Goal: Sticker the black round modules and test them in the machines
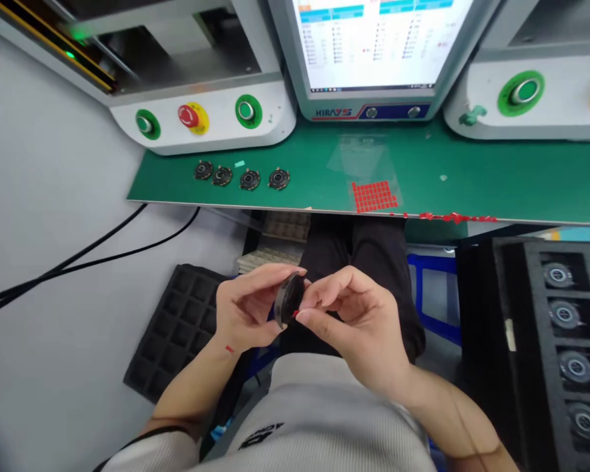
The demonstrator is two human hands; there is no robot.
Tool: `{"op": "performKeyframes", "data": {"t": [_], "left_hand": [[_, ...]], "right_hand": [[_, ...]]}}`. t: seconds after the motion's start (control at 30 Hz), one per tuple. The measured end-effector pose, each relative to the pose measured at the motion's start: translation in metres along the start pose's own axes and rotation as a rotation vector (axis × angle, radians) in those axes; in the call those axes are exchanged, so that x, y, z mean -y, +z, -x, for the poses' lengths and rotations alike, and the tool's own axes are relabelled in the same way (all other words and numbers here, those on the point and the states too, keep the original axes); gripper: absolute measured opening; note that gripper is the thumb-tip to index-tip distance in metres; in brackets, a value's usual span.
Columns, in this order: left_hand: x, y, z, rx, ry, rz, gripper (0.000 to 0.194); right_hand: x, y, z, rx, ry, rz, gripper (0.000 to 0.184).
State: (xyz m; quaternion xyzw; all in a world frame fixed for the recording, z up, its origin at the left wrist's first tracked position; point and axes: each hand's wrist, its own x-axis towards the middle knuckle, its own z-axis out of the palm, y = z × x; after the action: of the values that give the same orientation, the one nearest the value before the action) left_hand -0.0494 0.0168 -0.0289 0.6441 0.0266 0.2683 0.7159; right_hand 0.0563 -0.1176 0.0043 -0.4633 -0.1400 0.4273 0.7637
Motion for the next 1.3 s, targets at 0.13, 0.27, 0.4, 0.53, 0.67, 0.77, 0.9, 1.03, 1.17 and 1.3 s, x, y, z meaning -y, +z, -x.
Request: {"op": "performKeyframes", "data": {"t": [0.13,0.27,0.4,0.53,0.67,0.77,0.9,1.03,1.17,1.3], "left_hand": [[-0.002,0.005,-0.004,0.029,0.068,-0.089,0.064],[-0.005,0.002,-0.005,0.034,0.098,-0.212,0.064],[-0.008,-0.002,-0.007,0.052,0.133,-0.321,0.064],[-0.009,-0.004,-0.008,0.081,0.166,-0.373,0.065],[-0.009,-0.006,-0.01,0.078,0.198,-0.408,0.062],[-0.01,-0.007,-0.011,0.078,0.214,-0.42,0.059],[-0.01,-0.009,-0.014,0.073,0.239,-0.423,0.059],[-0.008,-0.01,-0.014,0.09,0.208,-0.389,0.062],[-0.001,-0.011,-0.012,0.09,0.102,-0.224,0.06],[0.011,-0.008,-0.013,0.031,-0.257,0.188,0.044]], "right_hand": [[0.001,-0.002,0.0,0.013,0.052,-0.063,0.026],[0.002,-0.006,-0.001,0.064,0.135,-0.1,0.028],[0.003,-0.005,-0.003,0.057,0.171,-0.086,0.032],[0.004,-0.005,-0.004,0.051,0.173,-0.083,0.033],[0.004,-0.005,-0.003,0.037,0.181,-0.053,0.033],[0.006,-0.004,-0.003,0.018,0.174,0.0,0.035],[0.008,-0.004,-0.005,0.009,0.185,0.043,0.035],[0.005,-0.004,-0.011,0.017,0.252,-0.033,0.037],[-0.001,0.0,-0.012,0.037,0.33,-0.137,0.041],[0.0,-0.003,-0.008,-0.033,0.249,-0.132,0.03]]}}
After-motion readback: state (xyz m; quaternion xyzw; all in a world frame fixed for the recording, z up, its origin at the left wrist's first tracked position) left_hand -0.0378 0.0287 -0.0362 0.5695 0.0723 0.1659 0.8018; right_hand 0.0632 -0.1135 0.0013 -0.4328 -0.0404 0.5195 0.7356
